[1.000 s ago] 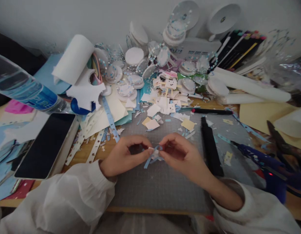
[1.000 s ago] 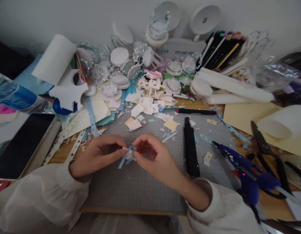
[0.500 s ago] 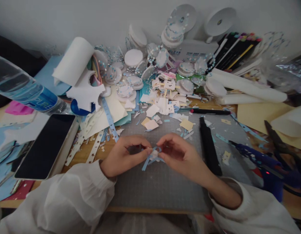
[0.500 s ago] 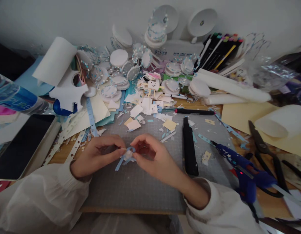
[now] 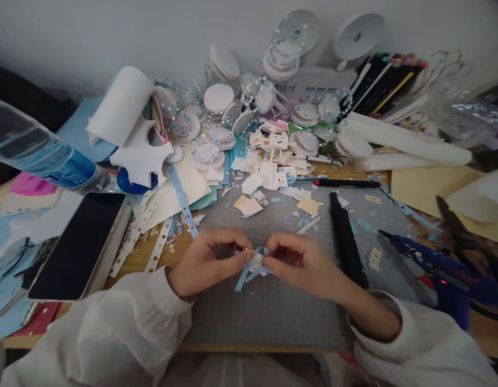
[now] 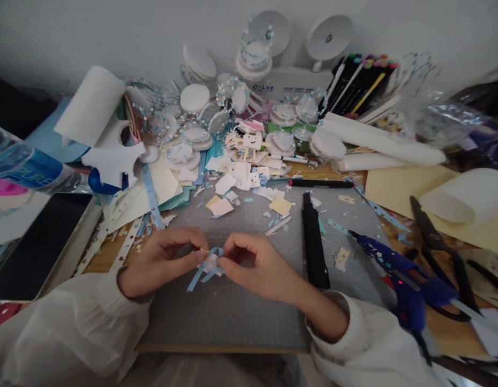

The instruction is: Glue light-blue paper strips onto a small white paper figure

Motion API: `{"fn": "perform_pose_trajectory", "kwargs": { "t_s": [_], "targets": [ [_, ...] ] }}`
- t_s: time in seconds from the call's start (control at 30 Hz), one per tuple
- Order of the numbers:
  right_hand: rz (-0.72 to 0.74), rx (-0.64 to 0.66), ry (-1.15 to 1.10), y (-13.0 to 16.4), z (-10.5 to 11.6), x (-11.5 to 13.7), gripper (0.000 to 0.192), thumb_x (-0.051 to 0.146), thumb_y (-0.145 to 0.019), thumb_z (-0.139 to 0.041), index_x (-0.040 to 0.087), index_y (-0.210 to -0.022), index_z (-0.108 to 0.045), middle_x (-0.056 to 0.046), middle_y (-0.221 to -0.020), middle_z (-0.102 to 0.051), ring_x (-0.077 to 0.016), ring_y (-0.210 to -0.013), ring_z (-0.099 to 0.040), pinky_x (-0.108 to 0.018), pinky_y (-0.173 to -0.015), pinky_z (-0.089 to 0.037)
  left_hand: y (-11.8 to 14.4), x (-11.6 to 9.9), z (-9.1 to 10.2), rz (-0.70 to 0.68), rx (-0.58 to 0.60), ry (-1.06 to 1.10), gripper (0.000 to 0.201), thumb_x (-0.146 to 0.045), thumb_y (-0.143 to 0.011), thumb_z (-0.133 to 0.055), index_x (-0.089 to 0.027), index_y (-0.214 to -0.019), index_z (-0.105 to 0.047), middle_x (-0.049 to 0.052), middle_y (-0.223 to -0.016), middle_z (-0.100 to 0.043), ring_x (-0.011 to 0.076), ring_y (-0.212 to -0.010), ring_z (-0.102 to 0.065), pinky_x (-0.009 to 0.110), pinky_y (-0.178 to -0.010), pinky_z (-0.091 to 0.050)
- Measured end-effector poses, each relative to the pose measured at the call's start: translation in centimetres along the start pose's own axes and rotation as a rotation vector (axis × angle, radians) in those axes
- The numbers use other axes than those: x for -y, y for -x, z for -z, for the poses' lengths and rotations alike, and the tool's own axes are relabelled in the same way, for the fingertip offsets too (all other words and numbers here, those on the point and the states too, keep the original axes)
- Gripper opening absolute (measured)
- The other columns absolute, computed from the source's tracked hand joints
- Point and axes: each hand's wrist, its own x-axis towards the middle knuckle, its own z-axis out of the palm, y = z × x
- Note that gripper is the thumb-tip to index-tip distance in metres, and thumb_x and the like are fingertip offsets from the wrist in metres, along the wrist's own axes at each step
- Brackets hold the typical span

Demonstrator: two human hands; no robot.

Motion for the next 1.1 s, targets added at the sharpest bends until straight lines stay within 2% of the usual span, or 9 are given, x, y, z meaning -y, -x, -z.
{"fn": "perform_pose_trajectory", "kwargs": {
  "t_s": [0.17,0.4,0.57,0.97,1.1],
  "targets": [
    [-0.002,0.01,-0.023,0.11,-0.08,-0.22,0.019,0.027,-0.082,-0.06,0.018,-0.069,-0.05,0.004,-0.063,-0.047,-0.0075,-0.057,-0.041,-0.02,-0.052,-0.033,-0.01,0.23,-0.09,0.049,0.015,0.075,0.014,-0.023,-0.079,-0.063,-0.013,-0.071,-0.065,0.003,-0.066,-0.06,0.0122,-0.063,-0.051,0.025,-0.061,-0.041],
    [-0.063,0.065,-0.179,0.04,-0.15,-0.33,0.028,0.038,-0.08,-0.063,0.018,-0.068,-0.048,0.004,-0.063,-0.045,-0.0069,-0.056,-0.037,-0.02,-0.051,-0.03,0.1,0.51,-0.1,0.179,0.055,0.261,0.014,-0.024,-0.078,-0.066,-0.012,-0.07,-0.064,0.001,-0.066,-0.06,0.0101,-0.061,-0.051,0.022,-0.058,-0.041],
    [-0.09,0.081,-0.254,0.0,-0.26,-0.44,0.031,0.042,-0.078,-0.065,0.017,-0.068,-0.049,0.004,-0.062,-0.045,-0.007,-0.056,-0.037,-0.021,-0.051,-0.029,0.09,0.49,-0.15,0.211,0.067,0.337,0.014,-0.024,-0.076,-0.068,-0.013,-0.068,-0.065,0.0,-0.065,-0.06,0.0096,-0.06,-0.052,0.021,-0.058,-0.043],
    [-0.098,0.04,-0.252,-0.22,-0.27,-0.6,0.033,0.044,-0.076,-0.067,0.018,-0.068,-0.049,0.005,-0.061,-0.045,-0.0066,-0.054,-0.036,-0.02,-0.05,-0.03,0.09,0.4,-0.26,0.218,0.031,0.292,0.019,-0.029,-0.076,-0.068,-0.013,-0.067,-0.064,-0.001,-0.061,-0.058,0.0092,-0.057,-0.049,0.021,-0.056,-0.04],
    [-0.082,0.001,-0.24,-0.35,-0.08,-0.53,0.035,0.047,-0.076,-0.066,0.018,-0.067,-0.049,0.005,-0.061,-0.047,-0.0072,-0.054,-0.039,-0.02,-0.05,-0.032,-0.09,0.13,-0.42,0.14,0.005,0.185,0.023,-0.031,-0.084,-0.059,-0.014,-0.07,-0.063,0.0,-0.063,-0.059,0.0107,-0.061,-0.052,0.022,-0.059,-0.042]
  ]
}}
